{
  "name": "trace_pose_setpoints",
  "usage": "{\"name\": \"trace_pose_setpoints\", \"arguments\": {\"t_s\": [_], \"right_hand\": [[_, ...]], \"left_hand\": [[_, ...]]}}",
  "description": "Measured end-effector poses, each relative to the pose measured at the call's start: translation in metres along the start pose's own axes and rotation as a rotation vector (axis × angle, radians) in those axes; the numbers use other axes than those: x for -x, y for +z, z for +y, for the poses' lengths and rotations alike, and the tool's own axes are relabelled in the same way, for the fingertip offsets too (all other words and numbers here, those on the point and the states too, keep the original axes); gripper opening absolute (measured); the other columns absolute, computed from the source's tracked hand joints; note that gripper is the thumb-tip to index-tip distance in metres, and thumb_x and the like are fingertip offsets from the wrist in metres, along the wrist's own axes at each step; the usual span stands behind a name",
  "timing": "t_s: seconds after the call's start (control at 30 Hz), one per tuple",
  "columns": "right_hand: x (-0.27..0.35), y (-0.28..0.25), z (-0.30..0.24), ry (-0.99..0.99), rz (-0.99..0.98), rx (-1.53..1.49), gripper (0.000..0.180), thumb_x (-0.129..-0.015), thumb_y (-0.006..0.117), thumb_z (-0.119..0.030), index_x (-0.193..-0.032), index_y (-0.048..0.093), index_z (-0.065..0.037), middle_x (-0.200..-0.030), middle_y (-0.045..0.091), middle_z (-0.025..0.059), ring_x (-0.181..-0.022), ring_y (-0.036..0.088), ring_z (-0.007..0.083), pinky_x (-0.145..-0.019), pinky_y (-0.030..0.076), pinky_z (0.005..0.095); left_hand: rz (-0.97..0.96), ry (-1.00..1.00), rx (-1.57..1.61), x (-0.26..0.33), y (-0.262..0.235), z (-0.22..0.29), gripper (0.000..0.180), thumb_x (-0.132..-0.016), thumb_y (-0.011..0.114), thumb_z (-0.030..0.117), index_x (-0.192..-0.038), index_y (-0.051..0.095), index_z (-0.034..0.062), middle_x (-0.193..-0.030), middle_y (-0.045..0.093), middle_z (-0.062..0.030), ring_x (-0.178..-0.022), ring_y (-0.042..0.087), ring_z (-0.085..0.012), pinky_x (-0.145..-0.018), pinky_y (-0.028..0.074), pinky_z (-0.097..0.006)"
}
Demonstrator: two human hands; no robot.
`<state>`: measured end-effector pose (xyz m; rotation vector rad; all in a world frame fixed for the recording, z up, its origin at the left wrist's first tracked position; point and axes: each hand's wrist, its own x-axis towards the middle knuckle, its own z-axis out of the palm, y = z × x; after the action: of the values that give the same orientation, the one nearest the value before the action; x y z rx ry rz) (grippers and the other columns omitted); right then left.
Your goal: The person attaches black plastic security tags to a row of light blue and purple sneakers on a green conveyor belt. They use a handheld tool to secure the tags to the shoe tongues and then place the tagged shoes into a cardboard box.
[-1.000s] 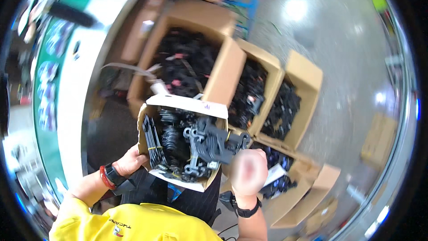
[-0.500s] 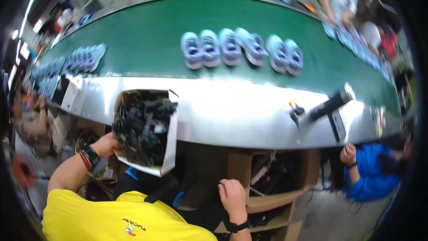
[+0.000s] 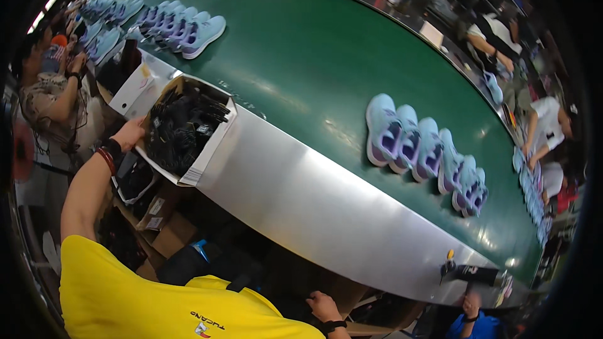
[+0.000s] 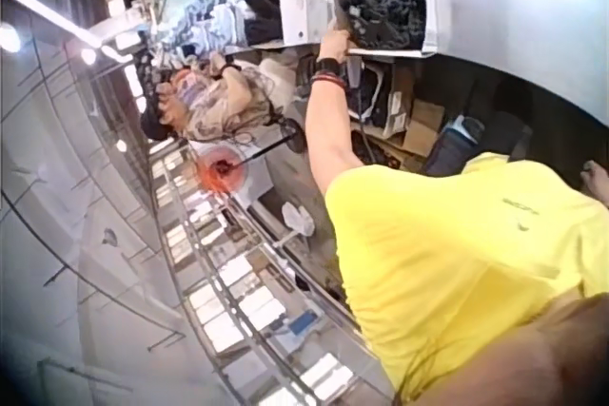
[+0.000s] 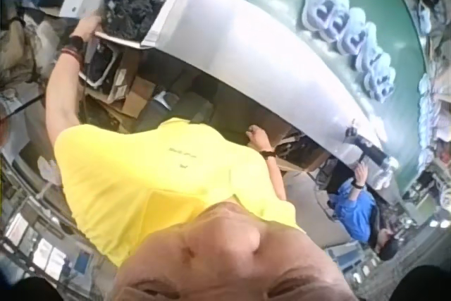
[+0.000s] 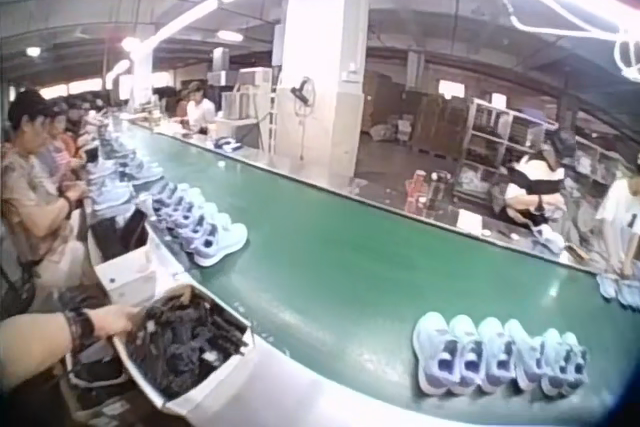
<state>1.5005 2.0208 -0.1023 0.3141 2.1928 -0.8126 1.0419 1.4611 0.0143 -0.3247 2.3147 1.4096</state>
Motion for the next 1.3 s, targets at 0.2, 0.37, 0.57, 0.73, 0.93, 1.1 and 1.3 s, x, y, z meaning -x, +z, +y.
{"name": "trace_pose_setpoints", "arguments": {"t_s": [0.2, 0.37, 0.57, 0.73, 0.93, 1.1, 1.3], "right_hand": [[-0.001, 0.025, 0.058, 0.368, 0.129, -0.049, 0.029, -0.083, 0.061, -0.032, -0.092, 0.067, -0.006, -0.091, 0.067, 0.0192, -0.092, 0.062, 0.0374, -0.081, 0.050, 0.0439], [-0.001, 0.037, 0.042, 0.460, -0.033, -0.104, 0.029, -0.085, 0.057, -0.031, -0.093, 0.065, -0.004, -0.095, 0.066, 0.0186, -0.094, 0.063, 0.0339, -0.082, 0.049, 0.0417], [-0.014, 0.006, -0.004, 0.471, 0.002, -0.174, 0.028, -0.085, 0.057, -0.030, -0.092, 0.065, -0.004, -0.094, 0.066, 0.0182, -0.093, 0.063, 0.0338, -0.081, 0.049, 0.0417], [-0.004, 0.014, -0.003, 0.478, 0.034, -0.323, 0.028, -0.085, 0.057, -0.030, -0.092, 0.065, -0.004, -0.093, 0.066, 0.0179, -0.092, 0.063, 0.0337, -0.080, 0.049, 0.0417], [0.038, 0.078, -0.011, 0.544, 0.001, -0.647, 0.027, -0.084, 0.056, -0.029, -0.091, 0.065, -0.004, -0.092, 0.066, 0.0175, -0.091, 0.063, 0.0335, -0.079, 0.049, 0.0417], [0.030, 0.117, -0.042, 0.623, 0.021, -0.903, 0.027, -0.084, 0.056, -0.029, -0.090, 0.065, -0.004, -0.091, 0.066, 0.0172, -0.090, 0.063, 0.0334, -0.078, 0.049, 0.0417], [0.023, 0.140, -0.061, 0.636, 0.024, -1.076, 0.026, -0.084, 0.056, -0.028, -0.089, 0.065, -0.004, -0.089, 0.066, 0.0168, -0.089, 0.063, 0.0333, -0.077, 0.050, 0.0417]], "left_hand": [[0.864, 0.776, -0.696, 0.045, 0.053, 0.059, 0.050, -0.077, 0.045, -0.007, -0.127, 0.047, -0.0011, -0.123, 0.049, -0.0242, -0.117, 0.043, -0.0418, -0.103, 0.033, -0.043], [-0.183, 1.128, -0.602, 0.119, 0.161, 0.085, 0.028, -0.078, 0.059, 0.011, -0.105, 0.063, 0.0121, -0.106, 0.058, -0.0107, -0.098, 0.057, -0.0300, -0.085, 0.045, -0.043], [-0.439, 1.051, -0.707, 0.087, 0.267, 0.069, 0.061, -0.077, 0.059, 0.006, -0.135, 0.045, 0.0155, -0.141, 0.038, -0.0174, -0.133, 0.034, -0.0327, -0.109, 0.027, -0.047], [-0.436, 1.110, -0.912, 0.059, 0.291, 0.089, 0.061, -0.079, 0.060, 0.017, -0.137, 0.043, 0.0170, -0.143, 0.034, -0.0195, -0.135, 0.029, -0.0375, -0.109, 0.022, -0.054], [-0.386, 1.119, -0.987, 0.064, 0.305, 0.081, 0.047, -0.074, 0.058, 0.019, -0.120, 0.056, 0.0101, -0.135, 0.040, -0.0238, -0.127, 0.035, -0.0437, -0.104, 0.024, -0.060], [-0.443, 1.087, -1.070, 0.069, 0.317, 0.084, 0.047, -0.080, 0.055, 0.015, -0.126, 0.052, 0.0036, -0.140, 0.035, -0.0274, -0.131, 0.029, -0.0439, -0.109, 0.019, -0.056], [-0.495, 1.044, -1.140, 0.075, 0.316, 0.085, 0.052, -0.079, 0.054, 0.017, -0.129, 0.048, 0.0027, -0.142, 0.028, -0.0318, -0.133, 0.023, -0.0486, -0.109, 0.015, -0.061]]}}
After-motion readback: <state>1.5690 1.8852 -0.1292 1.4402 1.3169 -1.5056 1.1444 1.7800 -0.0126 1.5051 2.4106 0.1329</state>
